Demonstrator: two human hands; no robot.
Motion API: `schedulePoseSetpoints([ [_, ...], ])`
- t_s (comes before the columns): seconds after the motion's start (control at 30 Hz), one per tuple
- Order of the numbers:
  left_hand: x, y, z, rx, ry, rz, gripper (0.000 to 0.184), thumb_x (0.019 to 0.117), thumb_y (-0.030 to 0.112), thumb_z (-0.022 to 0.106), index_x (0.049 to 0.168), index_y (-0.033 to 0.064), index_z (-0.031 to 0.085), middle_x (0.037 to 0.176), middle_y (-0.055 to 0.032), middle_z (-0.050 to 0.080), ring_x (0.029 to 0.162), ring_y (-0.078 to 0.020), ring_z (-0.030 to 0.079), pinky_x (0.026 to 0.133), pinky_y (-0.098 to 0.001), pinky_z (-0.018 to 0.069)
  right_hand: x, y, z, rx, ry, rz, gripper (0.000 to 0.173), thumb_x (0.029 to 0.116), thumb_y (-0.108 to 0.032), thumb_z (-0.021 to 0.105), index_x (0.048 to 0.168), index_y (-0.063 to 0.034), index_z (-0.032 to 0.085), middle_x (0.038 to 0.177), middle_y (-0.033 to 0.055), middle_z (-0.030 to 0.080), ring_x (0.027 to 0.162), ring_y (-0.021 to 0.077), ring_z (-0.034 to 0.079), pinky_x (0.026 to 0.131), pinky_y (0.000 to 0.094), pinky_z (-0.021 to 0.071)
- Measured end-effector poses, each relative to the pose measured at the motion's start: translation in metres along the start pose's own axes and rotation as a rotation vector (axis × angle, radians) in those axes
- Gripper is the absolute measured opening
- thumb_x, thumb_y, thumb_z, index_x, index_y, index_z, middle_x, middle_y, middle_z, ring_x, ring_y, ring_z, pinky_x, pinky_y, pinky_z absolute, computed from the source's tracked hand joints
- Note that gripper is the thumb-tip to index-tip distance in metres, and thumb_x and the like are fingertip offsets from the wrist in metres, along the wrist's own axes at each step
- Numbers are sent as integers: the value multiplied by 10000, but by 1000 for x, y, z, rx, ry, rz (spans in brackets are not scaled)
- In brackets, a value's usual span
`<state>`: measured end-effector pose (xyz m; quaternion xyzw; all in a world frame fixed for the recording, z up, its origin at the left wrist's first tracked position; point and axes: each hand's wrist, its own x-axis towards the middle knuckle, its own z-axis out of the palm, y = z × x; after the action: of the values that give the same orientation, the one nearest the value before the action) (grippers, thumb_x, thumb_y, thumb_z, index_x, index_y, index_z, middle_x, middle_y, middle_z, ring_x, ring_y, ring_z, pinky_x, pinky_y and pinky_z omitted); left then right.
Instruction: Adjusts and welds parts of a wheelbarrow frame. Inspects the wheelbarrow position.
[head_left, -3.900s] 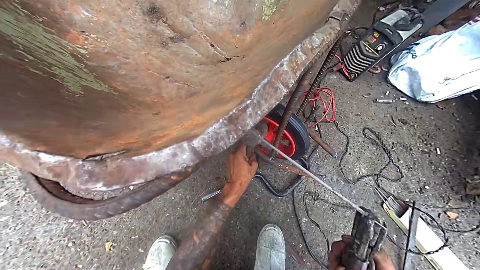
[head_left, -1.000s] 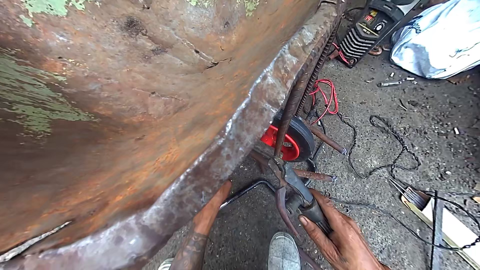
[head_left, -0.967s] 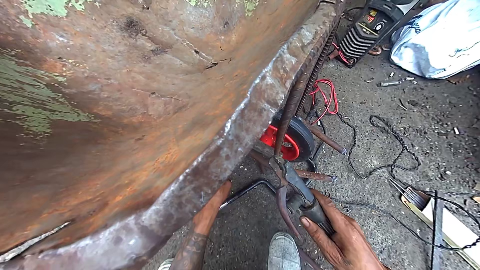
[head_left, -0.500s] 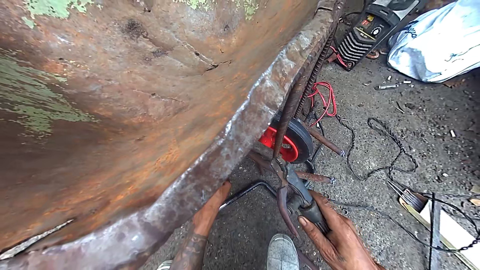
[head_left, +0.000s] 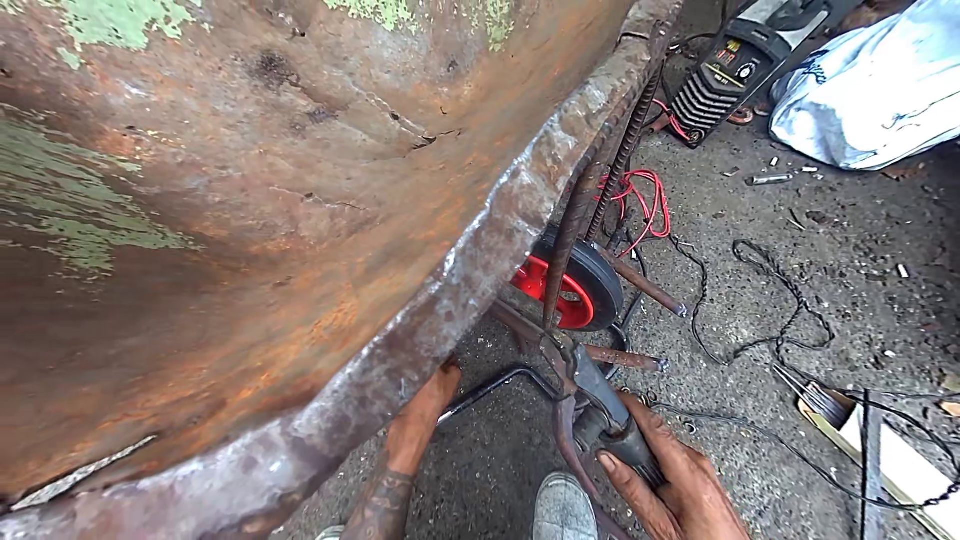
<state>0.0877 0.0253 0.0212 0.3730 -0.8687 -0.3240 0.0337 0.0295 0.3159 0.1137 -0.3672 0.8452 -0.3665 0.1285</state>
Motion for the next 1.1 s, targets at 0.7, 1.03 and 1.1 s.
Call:
schedulePoseSetpoints([
  [0.7, 2, -3, 2, -5, 3, 5, 190, 877, 118, 663, 1035, 14, 685, 881, -152, 699, 828, -310, 690, 772, -529, 542, 1, -6, -1, 32, 0, 41, 590, 1022, -350, 612, 1464, 21, 490, 1116, 129, 723, 918, 72, 697, 826, 244, 585],
  [1.03, 2, 0, 1, -7, -2, -8, 193, 880, 105, 669, 1052, 19, 683, 880, -151, 704, 831, -311, 697, 774, -537, 542, -1, -8, -3, 13, 9, 29, 586, 1023, -351, 612, 1459, 22, 491, 1138, 141, 721, 943, 97, 705, 847, 262, 586],
  [1.1, 1, 3, 1, -8, -31, -33, 211, 887, 103, 670, 1079, 16, 674, 881, -155, 701, 816, -314, 696, 755, -539, 546, 0, 0, 4, -27, 14, 60, 587, 1015, -395, 599, 1463, -26, 510, 1060, 97, 731, 847, 107, 703, 753, 299, 599],
])
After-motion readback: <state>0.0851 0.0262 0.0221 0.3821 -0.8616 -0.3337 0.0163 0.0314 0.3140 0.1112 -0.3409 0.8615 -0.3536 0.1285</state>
